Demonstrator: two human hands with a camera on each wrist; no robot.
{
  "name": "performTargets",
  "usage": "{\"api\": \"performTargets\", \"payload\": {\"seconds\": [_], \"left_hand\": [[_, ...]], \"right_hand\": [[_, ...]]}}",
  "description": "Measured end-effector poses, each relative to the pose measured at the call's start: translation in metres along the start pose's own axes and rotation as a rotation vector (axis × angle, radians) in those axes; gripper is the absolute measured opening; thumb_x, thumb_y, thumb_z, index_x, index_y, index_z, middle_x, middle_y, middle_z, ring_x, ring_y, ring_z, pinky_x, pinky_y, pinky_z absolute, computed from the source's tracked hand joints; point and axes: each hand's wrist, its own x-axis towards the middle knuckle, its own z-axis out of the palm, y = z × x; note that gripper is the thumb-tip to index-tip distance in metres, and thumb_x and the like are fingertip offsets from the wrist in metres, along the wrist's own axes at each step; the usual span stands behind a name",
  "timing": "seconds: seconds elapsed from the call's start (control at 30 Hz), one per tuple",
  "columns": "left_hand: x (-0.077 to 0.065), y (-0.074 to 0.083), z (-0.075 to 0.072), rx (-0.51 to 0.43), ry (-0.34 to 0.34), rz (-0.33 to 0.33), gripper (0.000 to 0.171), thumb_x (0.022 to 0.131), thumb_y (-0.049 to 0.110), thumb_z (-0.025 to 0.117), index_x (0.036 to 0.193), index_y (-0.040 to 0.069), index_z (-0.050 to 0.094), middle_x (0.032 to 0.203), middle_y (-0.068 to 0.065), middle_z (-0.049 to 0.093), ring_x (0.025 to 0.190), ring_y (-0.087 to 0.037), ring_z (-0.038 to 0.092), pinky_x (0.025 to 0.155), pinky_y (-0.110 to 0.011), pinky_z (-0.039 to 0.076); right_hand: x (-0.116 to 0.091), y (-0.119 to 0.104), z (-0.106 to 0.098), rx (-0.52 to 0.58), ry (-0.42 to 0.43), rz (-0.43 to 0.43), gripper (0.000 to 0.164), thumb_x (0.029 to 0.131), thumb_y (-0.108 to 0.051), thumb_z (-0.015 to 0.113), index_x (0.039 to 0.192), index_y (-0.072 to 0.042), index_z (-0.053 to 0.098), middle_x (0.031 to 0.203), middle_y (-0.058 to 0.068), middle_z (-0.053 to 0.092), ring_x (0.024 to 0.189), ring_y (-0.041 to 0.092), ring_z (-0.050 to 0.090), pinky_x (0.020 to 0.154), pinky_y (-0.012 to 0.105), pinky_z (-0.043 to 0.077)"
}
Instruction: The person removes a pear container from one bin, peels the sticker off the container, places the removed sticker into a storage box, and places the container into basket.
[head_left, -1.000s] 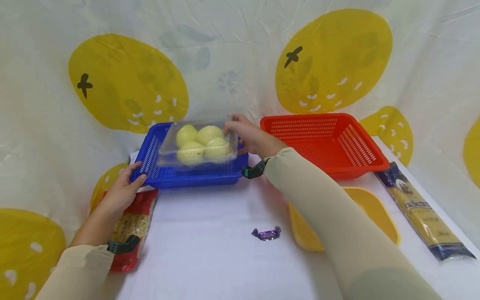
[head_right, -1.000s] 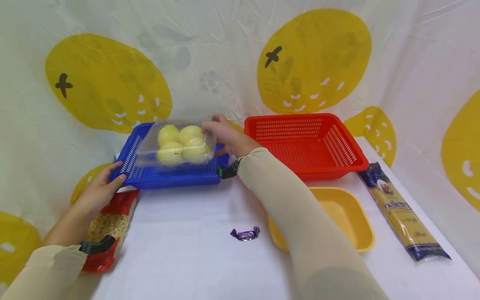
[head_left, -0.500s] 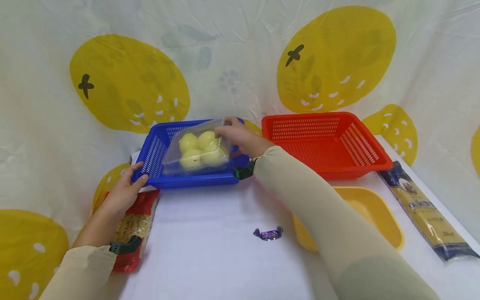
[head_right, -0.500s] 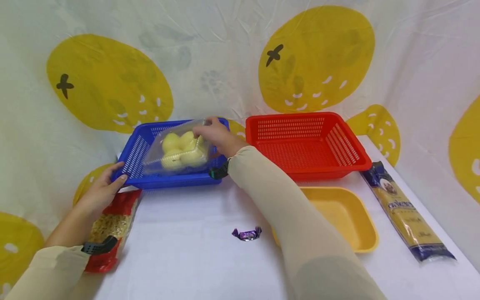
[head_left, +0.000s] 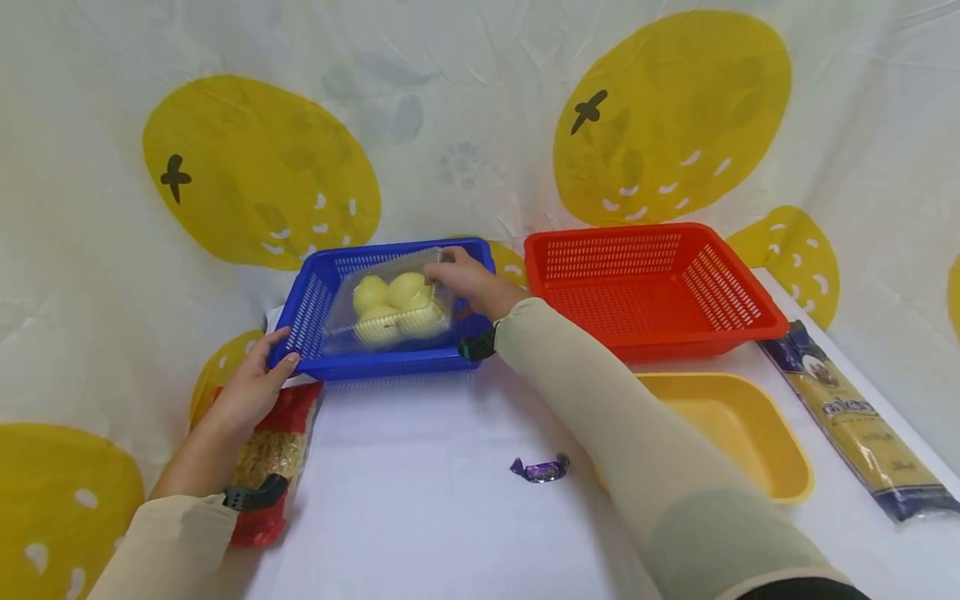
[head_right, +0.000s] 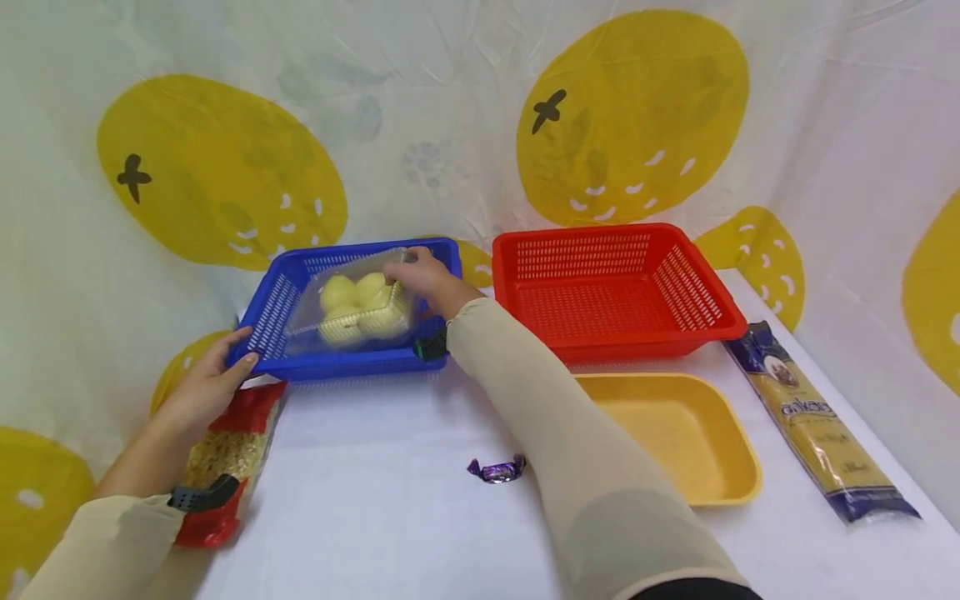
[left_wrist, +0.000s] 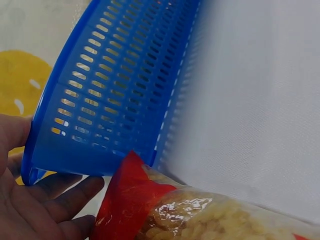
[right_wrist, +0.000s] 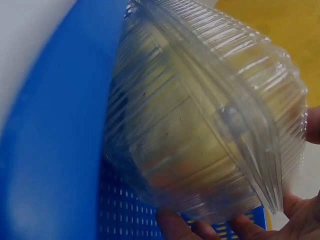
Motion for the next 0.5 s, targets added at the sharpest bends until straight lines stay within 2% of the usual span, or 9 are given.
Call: {"api": "performTargets", "payload": {"seconds": [0.23, 0.5], "left_hand": [[-0.001, 0.004, -0.002, 0.002, -0.009, -0.012, 0.071, 0.117, 0.038, 0.042, 0.174, 0.030, 0.000, 0.176, -0.024, 0.014, 0.157, -0.052, 0.024, 0.119, -0.078, 0.022], [0.000, 0.001, -0.003, -0.003, -0.030, -0.013, 0.071, 0.117, 0.037, 0.042, 0.174, 0.027, 0.002, 0.174, -0.027, 0.019, 0.155, -0.051, 0.029, 0.121, -0.075, 0.022]], "right_hand": [[0.018, 0.005, -0.002, 0.056, -0.019, -0.005, 0.089, 0.096, -0.025, 0.067, 0.170, -0.025, 0.018, 0.171, 0.012, 0.028, 0.143, 0.050, 0.044, 0.103, 0.072, 0.050], [0.032, 0.007, -0.007, 0.046, -0.094, 0.008, 0.086, 0.097, -0.026, 0.068, 0.169, -0.026, 0.023, 0.169, 0.011, 0.029, 0.143, 0.048, 0.041, 0.101, 0.067, 0.054]]}}
